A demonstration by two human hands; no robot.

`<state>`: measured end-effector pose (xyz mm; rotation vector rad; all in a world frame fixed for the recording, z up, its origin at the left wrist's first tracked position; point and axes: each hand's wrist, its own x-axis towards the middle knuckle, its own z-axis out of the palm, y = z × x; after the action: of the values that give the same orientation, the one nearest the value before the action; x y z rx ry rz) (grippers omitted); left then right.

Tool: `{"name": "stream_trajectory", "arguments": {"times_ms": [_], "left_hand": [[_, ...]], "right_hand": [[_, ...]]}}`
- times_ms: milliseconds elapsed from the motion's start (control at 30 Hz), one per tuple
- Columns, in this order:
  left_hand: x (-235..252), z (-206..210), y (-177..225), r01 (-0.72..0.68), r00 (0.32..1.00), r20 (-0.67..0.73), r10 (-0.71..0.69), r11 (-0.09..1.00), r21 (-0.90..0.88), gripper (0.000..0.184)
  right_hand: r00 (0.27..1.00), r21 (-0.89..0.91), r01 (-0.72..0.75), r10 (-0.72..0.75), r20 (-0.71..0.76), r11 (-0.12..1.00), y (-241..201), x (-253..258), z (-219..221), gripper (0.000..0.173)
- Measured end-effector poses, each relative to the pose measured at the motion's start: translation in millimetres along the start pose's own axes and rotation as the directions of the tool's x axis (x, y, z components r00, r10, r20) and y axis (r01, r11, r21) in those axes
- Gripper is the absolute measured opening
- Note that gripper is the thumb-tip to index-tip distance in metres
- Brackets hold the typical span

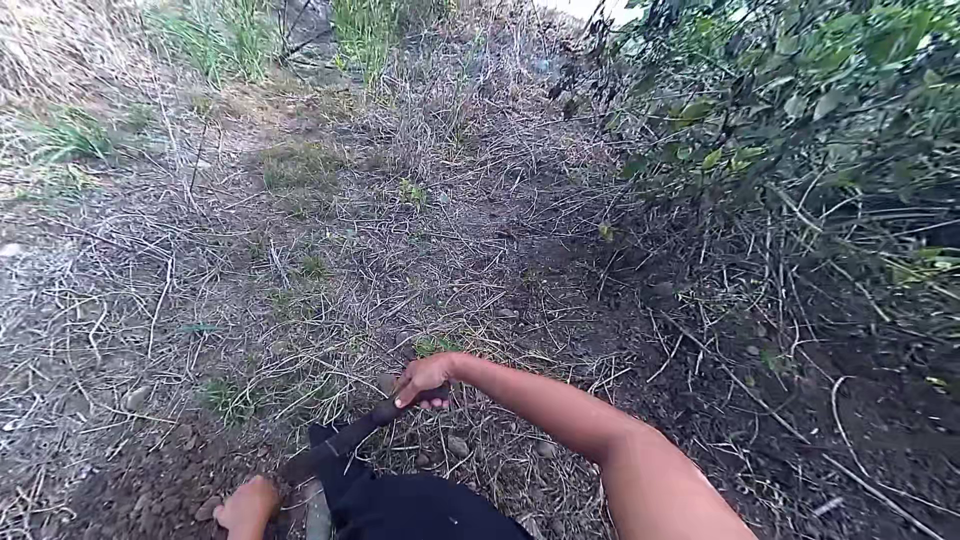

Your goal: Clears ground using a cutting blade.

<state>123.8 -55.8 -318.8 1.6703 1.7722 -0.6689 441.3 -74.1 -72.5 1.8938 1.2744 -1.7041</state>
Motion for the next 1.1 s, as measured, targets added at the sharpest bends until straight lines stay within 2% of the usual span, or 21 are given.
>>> {"name": "stream_trajectory", "arguments": {"times_ms": [267,500,667,767,933,1100], "left_hand": [[2,3,6,-0.024,0.997,0.078,0.01,0.983,0.181,0.05],[12,10,5,0.008,0.994,0.104,-0.023,0.989,0.146,0.048],[12,8,-6,0.021,0.992,0.128,-0.013,0.998,-0.062,0.049],[16,10,-11,0.049,0.993,0.117,-0.034,0.991,-0.128,0.053],[11,11,-10,0.009,0.994,0.111,0.002,0.995,-0.094,0.058],[14,18,-15,-0.047,0.995,0.081,0.053,0.996,-0.076,0.05]], "right_hand": [[1.0,0.02,-0.013,0.013,0.001,1.0,1,0,1,0.039],[1.0,0.019,-0.003,0.002,0.011,1.0,2,1,1,0.039],[1.0,0.028,-0.015,0.015,0.008,0.999,0,0,2,0.04],[1.0,0.033,-0.016,0.016,0.009,0.999,1,-1,3,0.038],[1.0,0.039,-0.013,0.014,-0.015,0.999,0,-2,5,0.04],[1.0,0.043,-0.019,0.02,-0.012,0.999,-1,-2,5,0.04]]}}
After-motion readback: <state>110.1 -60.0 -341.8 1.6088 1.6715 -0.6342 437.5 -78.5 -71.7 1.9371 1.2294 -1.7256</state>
